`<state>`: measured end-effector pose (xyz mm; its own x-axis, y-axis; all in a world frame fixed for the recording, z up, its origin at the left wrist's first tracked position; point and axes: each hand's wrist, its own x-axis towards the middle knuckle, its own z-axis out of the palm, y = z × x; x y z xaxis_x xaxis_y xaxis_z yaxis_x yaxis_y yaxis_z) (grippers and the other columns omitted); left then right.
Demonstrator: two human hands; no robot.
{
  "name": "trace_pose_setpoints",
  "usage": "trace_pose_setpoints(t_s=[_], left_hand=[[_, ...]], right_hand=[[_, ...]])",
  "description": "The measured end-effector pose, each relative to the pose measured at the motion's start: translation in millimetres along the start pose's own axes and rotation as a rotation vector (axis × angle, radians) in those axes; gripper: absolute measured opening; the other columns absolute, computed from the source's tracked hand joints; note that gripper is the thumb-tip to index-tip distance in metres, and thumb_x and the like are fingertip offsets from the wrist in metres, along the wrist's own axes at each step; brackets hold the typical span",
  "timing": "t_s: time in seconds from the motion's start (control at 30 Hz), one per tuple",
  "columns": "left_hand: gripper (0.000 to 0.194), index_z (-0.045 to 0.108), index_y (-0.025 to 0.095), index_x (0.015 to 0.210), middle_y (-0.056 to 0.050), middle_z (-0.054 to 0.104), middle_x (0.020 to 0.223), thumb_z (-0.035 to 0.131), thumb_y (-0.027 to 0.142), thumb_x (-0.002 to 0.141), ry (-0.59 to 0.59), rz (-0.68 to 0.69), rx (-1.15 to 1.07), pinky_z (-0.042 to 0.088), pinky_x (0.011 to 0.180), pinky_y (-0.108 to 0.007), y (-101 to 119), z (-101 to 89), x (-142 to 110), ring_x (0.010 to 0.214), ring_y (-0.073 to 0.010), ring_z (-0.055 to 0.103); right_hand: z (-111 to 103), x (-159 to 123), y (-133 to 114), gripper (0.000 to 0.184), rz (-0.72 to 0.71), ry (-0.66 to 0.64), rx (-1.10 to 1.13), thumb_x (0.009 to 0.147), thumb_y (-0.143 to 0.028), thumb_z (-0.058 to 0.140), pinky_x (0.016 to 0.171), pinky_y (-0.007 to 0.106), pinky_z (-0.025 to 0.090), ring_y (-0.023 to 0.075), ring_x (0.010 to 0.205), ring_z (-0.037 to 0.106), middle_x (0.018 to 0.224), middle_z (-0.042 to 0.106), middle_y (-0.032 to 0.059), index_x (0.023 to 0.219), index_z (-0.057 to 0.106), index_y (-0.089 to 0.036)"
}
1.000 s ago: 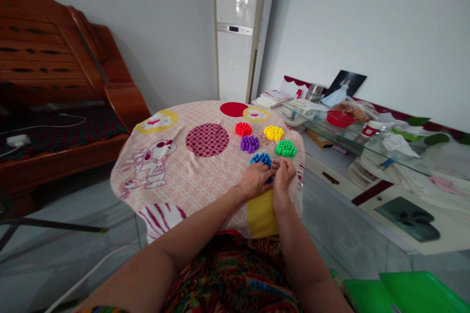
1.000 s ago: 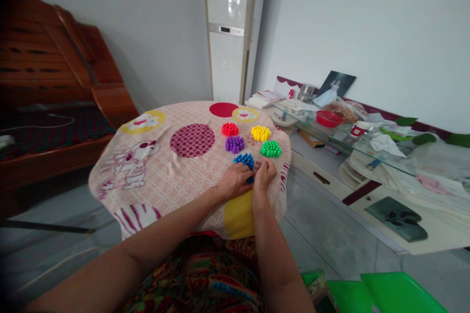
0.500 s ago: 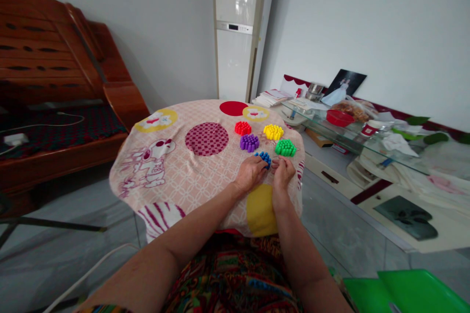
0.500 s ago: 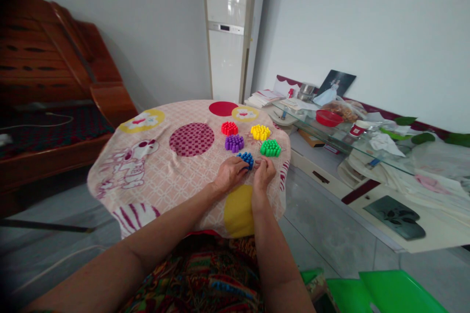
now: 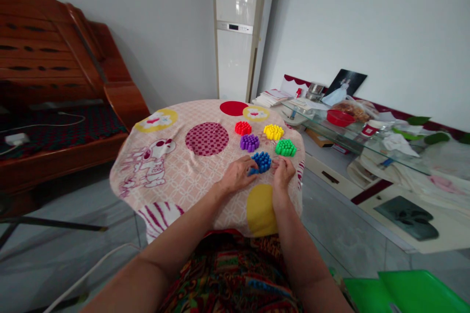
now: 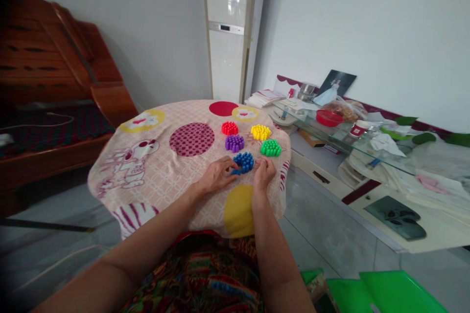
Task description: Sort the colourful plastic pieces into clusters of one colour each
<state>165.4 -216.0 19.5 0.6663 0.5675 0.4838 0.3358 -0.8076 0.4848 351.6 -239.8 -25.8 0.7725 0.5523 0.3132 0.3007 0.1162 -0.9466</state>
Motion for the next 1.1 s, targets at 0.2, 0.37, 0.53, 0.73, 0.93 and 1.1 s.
trace_pose_setpoints(t_s=[0.2,0.37,0.53,0.73,0.93,1.1], left_hand=[[0.020,0.067,0.018,0.100,-0.006,0.064,0.095,0.064,0.016,0.080,-0.103,0.019,0.088,0.050,0.077,-0.028,-6.0,-0.3,-6.6,0.082,-0.0178,0.063],[0.018,0.068,0.019,0.103,-0.006,0.065,0.096,0.059,0.019,0.088,-0.103,0.009,0.065,0.050,0.078,-0.027,-9.4,1.9,-4.3,0.081,-0.0159,0.063],[0.020,0.068,0.018,0.104,-0.006,0.065,0.097,0.052,0.017,0.093,-0.039,0.039,0.034,0.051,0.084,-0.028,-16.0,3.9,1.7,0.089,-0.0166,0.064],[0.019,0.067,0.017,0.099,-0.006,0.064,0.096,0.055,0.010,0.088,0.094,0.042,-0.015,0.052,0.085,-0.029,-16.0,14.6,16.2,0.092,-0.0173,0.063],[0.022,0.065,0.016,0.099,-0.007,0.065,0.098,0.055,0.006,0.082,0.207,-0.020,-0.072,0.053,0.081,-0.028,-15.6,20.6,19.1,0.087,-0.0163,0.062],[0.021,0.064,0.016,0.099,-0.006,0.063,0.096,0.052,0.010,0.084,0.300,-0.147,-0.075,0.054,0.073,-0.027,-17.7,16.5,10.6,0.078,-0.0138,0.061]], right_hand=[[-0.6,-1.2,-5.4,0.037,0.090,0.014,0.060,0.082,-0.037,0.039,0.059,0.032,0.052,0.0212,0.069,0.067,0.088,0.073,0.0087,0.101,0.067,-0.021],[-0.4,-0.6,-4.7,0.036,0.103,0.017,0.099,0.082,-0.037,0.040,0.059,0.033,0.052,0.0213,0.066,0.067,0.086,0.073,0.0097,0.099,0.067,-0.019],[0.0,-0.6,-4.8,0.035,0.086,0.016,0.070,0.083,-0.036,0.040,0.056,0.031,0.051,0.0202,0.066,0.066,0.086,0.073,0.0095,0.099,0.066,-0.019],[-0.2,-0.7,-6.3,0.036,0.086,0.021,0.046,0.084,-0.036,0.038,0.058,0.030,0.052,0.0194,0.066,0.066,0.082,0.073,0.0073,0.099,0.067,-0.021],[-1.5,-0.8,-7.3,0.041,0.104,-0.005,0.029,0.085,-0.036,0.037,0.061,0.033,0.054,0.0224,0.072,0.070,0.091,0.074,0.0117,0.106,0.067,-0.017],[-0.4,-1.9,-6.4,0.044,0.118,-0.040,-0.036,0.088,-0.036,0.033,0.061,0.033,0.053,0.0221,0.071,0.070,0.094,0.074,0.0132,0.111,0.066,-0.017]])
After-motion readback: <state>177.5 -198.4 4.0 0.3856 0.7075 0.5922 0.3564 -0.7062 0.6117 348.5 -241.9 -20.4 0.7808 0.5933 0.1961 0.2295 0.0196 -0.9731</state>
